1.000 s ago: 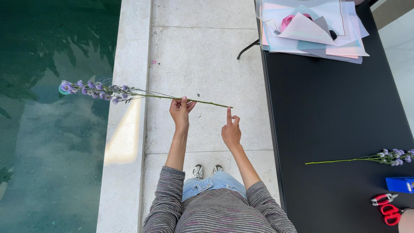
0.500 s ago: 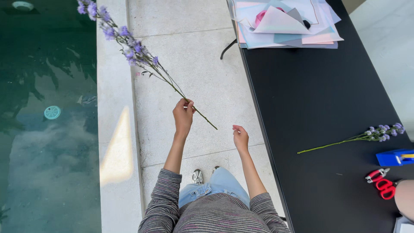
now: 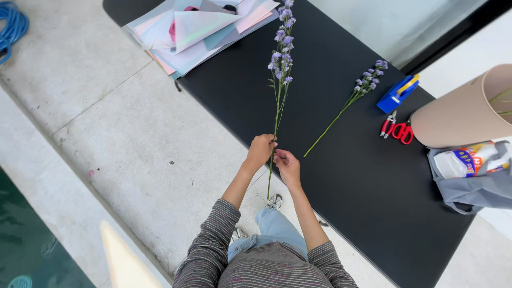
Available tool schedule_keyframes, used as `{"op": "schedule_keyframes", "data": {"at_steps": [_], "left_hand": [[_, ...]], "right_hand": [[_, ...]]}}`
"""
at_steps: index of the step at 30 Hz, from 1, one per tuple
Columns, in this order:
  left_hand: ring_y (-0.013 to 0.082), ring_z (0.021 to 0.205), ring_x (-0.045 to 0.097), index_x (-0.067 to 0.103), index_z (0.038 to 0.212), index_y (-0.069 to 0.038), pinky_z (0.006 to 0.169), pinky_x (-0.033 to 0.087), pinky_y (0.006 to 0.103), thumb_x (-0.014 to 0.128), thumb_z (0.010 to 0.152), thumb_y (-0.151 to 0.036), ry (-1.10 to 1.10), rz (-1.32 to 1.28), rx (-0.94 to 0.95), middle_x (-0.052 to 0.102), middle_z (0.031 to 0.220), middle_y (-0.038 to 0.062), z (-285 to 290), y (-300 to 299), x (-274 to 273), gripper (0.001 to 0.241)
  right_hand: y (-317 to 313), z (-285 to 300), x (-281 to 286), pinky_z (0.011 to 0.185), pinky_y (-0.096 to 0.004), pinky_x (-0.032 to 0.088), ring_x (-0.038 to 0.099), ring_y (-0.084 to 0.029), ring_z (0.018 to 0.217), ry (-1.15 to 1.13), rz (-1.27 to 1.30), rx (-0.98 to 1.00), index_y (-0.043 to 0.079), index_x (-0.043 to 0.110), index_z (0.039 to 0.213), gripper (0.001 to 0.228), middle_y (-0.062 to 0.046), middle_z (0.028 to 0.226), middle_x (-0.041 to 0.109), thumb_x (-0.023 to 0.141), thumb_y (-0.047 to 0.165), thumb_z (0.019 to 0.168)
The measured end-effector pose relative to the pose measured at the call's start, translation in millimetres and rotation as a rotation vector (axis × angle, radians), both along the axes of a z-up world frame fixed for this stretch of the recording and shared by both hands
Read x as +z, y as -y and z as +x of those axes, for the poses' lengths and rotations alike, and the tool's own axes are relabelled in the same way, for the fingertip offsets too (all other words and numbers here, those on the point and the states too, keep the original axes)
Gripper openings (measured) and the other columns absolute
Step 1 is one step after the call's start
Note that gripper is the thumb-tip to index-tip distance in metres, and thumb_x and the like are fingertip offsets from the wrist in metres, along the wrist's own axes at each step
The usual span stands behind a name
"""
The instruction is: The person picks purple and yellow flower stems from a container, holds them over the edge of the table one at a time, and then gathers them together on the table.
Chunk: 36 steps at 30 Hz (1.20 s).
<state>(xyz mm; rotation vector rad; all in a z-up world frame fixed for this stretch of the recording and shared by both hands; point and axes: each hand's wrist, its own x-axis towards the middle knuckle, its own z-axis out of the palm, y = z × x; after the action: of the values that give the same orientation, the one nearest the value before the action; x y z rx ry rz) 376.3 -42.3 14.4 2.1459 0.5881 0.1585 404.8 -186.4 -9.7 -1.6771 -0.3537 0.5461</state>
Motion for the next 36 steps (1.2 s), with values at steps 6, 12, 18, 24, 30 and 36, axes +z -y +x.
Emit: {"op": "schedule_keyframes", "data": {"at_steps": [6, 12, 18, 24, 30, 36], "left_hand": [[0.0322, 0.085, 0.071, 0.067, 0.118, -0.005, 0.071, 0.061, 0.0398, 0.063, 0.090, -0.012, -0.088, 0.037, -0.289, 0.072, 0.092, 0.017, 115, 46, 5, 0.028], [0.0326, 0.088, 0.071, 0.066, 0.118, -0.004, 0.073, 0.060, 0.0406, 0.064, 0.090, -0.013, -0.179, 0.012, -0.387, 0.072, 0.096, 0.018, 200, 83, -8, 0.030], [0.0328, 0.086, 0.071, 0.070, 0.107, -0.007, 0.072, 0.061, 0.0417, 0.067, 0.086, -0.016, -0.218, 0.006, -0.457, 0.074, 0.092, 0.014, 256, 102, -33, 0.023], [0.0329, 0.090, 0.070, 0.069, 0.108, -0.007, 0.075, 0.059, 0.0430, 0.063, 0.089, -0.021, -0.296, -0.059, -0.478, 0.073, 0.096, 0.014, 302, 110, -56, 0.024], [0.0352, 0.089, 0.071, 0.070, 0.105, -0.005, 0.075, 0.059, 0.0428, 0.061, 0.090, -0.015, -0.368, -0.011, -0.522, 0.073, 0.095, 0.017, 339, 101, -63, 0.020], [0.0346, 0.088, 0.071, 0.070, 0.102, -0.005, 0.074, 0.059, 0.0419, 0.063, 0.089, -0.016, -0.432, -0.058, -0.497, 0.072, 0.093, 0.018, 364, 93, -100, 0.018]], "right_hand": [[35, 74, 6, 0.067, -0.025, 0.059, 0.069, -0.016, 0.076, -0.076, -0.070, -0.296, -0.001, 0.070, 0.104, 0.022, -0.016, 0.094, 0.071, 0.072, 0.005, 0.082], [62, 144, 13, 0.061, -0.024, 0.061, 0.071, -0.016, 0.070, -0.141, -0.153, -0.446, 0.000, 0.073, 0.096, 0.017, -0.014, 0.085, 0.072, 0.072, 0.004, 0.079], [81, 192, -4, 0.064, -0.027, 0.062, 0.070, -0.018, 0.070, -0.205, -0.187, -0.481, -0.005, 0.071, 0.098, 0.020, -0.019, 0.083, 0.071, 0.069, 0.001, 0.079], [91, 240, -44, 0.064, -0.026, 0.063, 0.071, -0.018, 0.070, -0.281, -0.209, -0.521, -0.003, 0.071, 0.099, 0.020, -0.019, 0.083, 0.071, 0.066, -0.001, 0.080], [76, 277, -70, 0.062, -0.023, 0.060, 0.070, -0.015, 0.062, -0.358, -0.284, -0.566, 0.000, 0.072, 0.098, 0.019, -0.016, 0.076, 0.071, 0.065, 0.002, 0.080], [64, 300, -112, 0.059, -0.021, 0.059, 0.070, -0.013, 0.058, -0.440, -0.346, -0.613, 0.002, 0.072, 0.096, 0.020, -0.013, 0.073, 0.071, 0.064, 0.002, 0.078]]}}
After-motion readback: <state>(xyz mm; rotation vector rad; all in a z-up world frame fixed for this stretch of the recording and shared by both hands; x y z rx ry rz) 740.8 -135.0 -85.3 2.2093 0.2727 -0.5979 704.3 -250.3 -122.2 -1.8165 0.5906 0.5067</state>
